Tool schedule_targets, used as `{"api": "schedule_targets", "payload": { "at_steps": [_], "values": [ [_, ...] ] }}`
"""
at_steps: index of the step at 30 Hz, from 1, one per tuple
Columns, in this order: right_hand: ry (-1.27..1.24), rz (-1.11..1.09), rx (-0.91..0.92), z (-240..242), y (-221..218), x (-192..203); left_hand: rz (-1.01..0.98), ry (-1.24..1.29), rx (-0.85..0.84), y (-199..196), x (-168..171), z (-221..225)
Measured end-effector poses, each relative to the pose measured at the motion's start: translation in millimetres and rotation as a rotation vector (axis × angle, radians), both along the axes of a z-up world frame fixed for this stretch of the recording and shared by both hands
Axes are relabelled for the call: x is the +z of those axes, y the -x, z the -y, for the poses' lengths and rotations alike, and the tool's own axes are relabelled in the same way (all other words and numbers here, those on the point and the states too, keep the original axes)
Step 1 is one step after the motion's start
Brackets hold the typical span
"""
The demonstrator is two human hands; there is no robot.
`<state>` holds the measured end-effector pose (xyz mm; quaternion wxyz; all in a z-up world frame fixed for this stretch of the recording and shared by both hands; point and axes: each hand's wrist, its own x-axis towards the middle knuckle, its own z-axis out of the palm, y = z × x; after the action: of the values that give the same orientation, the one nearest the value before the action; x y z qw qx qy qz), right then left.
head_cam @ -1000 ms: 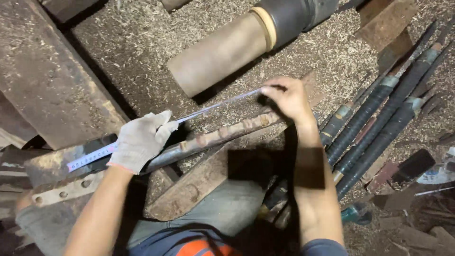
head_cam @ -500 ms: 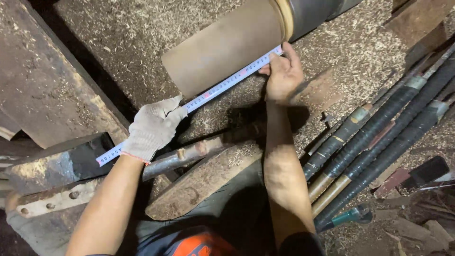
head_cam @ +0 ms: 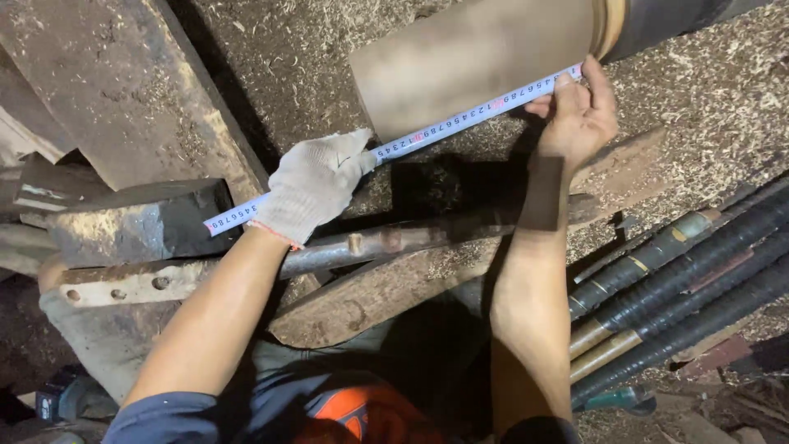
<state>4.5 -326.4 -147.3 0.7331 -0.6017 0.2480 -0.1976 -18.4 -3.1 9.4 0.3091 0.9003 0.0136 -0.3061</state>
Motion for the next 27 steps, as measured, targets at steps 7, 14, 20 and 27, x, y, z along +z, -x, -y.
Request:
{"api": "schedule_targets", "payload": {
  "at_steps": [7,14,20,27],
  "values": [
    [-0.016,0.01,0.004,-1.1,1.9,2.8,0.064,-0.017,-0.041,-1.6,-9.3,-3.6],
    [0.008,0.036,0.031,4.4,1.8,-8.1,0.029,-0.055,-0.013,-2.0,-5.7,-2.5],
    [0.006,0.059,0.035,4.8,1.4,-12.5,0.071,0.067,-0.016,6.7,-36.5,-14.4],
    [-0.01,0.109,0.061,5.5,3.1,-13.5,-0.063,0.055,0.037,0.5,-15.4,-3.7]
  ]
}}
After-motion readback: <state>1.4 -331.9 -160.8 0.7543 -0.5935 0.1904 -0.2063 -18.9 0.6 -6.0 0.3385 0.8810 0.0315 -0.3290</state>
